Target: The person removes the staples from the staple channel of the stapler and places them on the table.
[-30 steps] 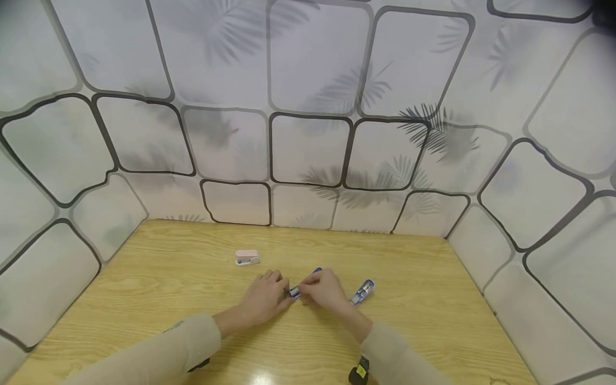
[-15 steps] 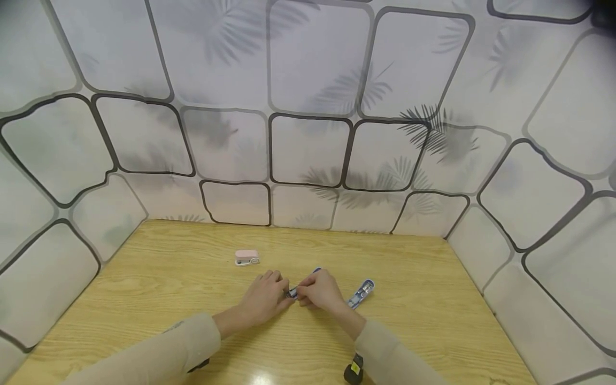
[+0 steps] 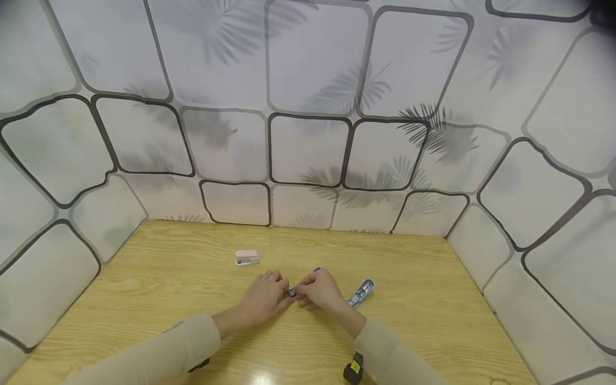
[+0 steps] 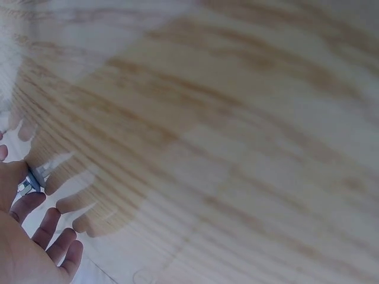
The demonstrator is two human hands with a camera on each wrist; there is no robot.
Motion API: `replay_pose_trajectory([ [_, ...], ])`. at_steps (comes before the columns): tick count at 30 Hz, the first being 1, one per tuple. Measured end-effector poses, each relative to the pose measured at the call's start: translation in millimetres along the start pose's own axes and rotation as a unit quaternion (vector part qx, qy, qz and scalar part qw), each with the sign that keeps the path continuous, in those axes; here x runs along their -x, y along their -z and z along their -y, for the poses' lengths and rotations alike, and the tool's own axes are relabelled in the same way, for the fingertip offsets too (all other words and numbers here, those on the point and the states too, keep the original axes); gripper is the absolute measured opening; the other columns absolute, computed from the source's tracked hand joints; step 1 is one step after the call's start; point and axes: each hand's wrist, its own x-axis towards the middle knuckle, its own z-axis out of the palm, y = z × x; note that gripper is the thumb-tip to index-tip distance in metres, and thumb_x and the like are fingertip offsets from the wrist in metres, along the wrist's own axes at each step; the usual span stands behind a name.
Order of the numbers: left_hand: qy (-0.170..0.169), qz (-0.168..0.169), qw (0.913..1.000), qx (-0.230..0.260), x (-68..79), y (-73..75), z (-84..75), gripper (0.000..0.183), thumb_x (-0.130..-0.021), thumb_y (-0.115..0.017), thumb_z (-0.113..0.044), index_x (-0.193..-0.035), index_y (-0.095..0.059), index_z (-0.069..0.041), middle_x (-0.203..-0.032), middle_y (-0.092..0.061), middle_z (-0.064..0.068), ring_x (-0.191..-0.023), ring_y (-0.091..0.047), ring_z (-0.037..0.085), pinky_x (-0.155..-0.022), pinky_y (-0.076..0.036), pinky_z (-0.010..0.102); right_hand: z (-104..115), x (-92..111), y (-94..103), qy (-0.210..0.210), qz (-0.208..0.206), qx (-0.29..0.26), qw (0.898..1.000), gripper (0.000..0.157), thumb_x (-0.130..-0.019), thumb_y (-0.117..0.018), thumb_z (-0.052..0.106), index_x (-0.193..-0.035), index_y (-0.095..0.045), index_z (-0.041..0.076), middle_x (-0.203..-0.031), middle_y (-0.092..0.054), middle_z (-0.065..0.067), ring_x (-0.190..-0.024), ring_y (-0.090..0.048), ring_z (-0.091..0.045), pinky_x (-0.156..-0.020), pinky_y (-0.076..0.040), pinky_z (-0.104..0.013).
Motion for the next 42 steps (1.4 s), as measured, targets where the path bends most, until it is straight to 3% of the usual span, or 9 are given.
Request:
replay_pose_trajectory([
  [9, 0.0, 0.0, 1.0, 0.005, 0.1, 0.5, -0.5, 0.028, -0.098, -0.074, -0.042, -0.087, -0.062, -0.02, -0.089, -0.056, -0.003, -0.082, -0.052, 0.013, -0.073, -0.044, 0.03, -1, 1, 3.4, 0.004, 0.01, -0.015, 1.0, 0.015, -0.101, -0.069, 0.008, -0.098, -0.078, -0.004, -0.078, -0.078, -0.009, -0.059, -0.071, -0.009, -0.055, -0.061, -0.027],
  [23, 0.002, -0.009, 0.9999, 0.01, -0.4, 1.3, -1.3, 0.029, -0.097, -0.075, -0.043, -0.089, -0.064, -0.018, -0.09, -0.06, -0.001, -0.081, -0.051, 0.013, -0.074, -0.046, 0.031, -5, 17, 28.5, 0.023, 0.033, -0.037, 0.999, 0.02, -0.1, -0.069, 0.01, -0.097, -0.074, -0.009, -0.085, -0.08, -0.015, -0.064, -0.073, -0.01, -0.062, -0.064, -0.029],
  [32, 0.003, -0.005, 0.9999, 0.012, 0.4, 0.3, -0.8, 0.029, -0.097, -0.074, -0.044, -0.091, -0.064, -0.018, -0.091, -0.059, -0.001, -0.082, -0.051, 0.014, -0.074, -0.045, 0.03, -15, 30, 24.5, 0.008, 0.066, -0.066, 0.996, 0.022, -0.1, -0.07, 0.012, -0.1, -0.075, -0.01, -0.081, -0.079, -0.012, -0.062, -0.073, -0.01, -0.061, -0.064, -0.029],
  [42, 0.005, 0.001, 0.9999, 0.011, 0.3, 0.6, -0.8, 0.028, -0.098, -0.074, -0.043, -0.091, -0.064, -0.018, -0.092, -0.059, -0.001, -0.084, -0.052, 0.015, -0.076, -0.046, 0.032, -23, 37, 18.6, -0.013, 0.098, -0.061, 0.993, 0.02, -0.101, -0.068, 0.012, -0.104, -0.076, -0.006, -0.079, -0.079, -0.006, -0.063, -0.073, -0.008, -0.06, -0.062, -0.024],
])
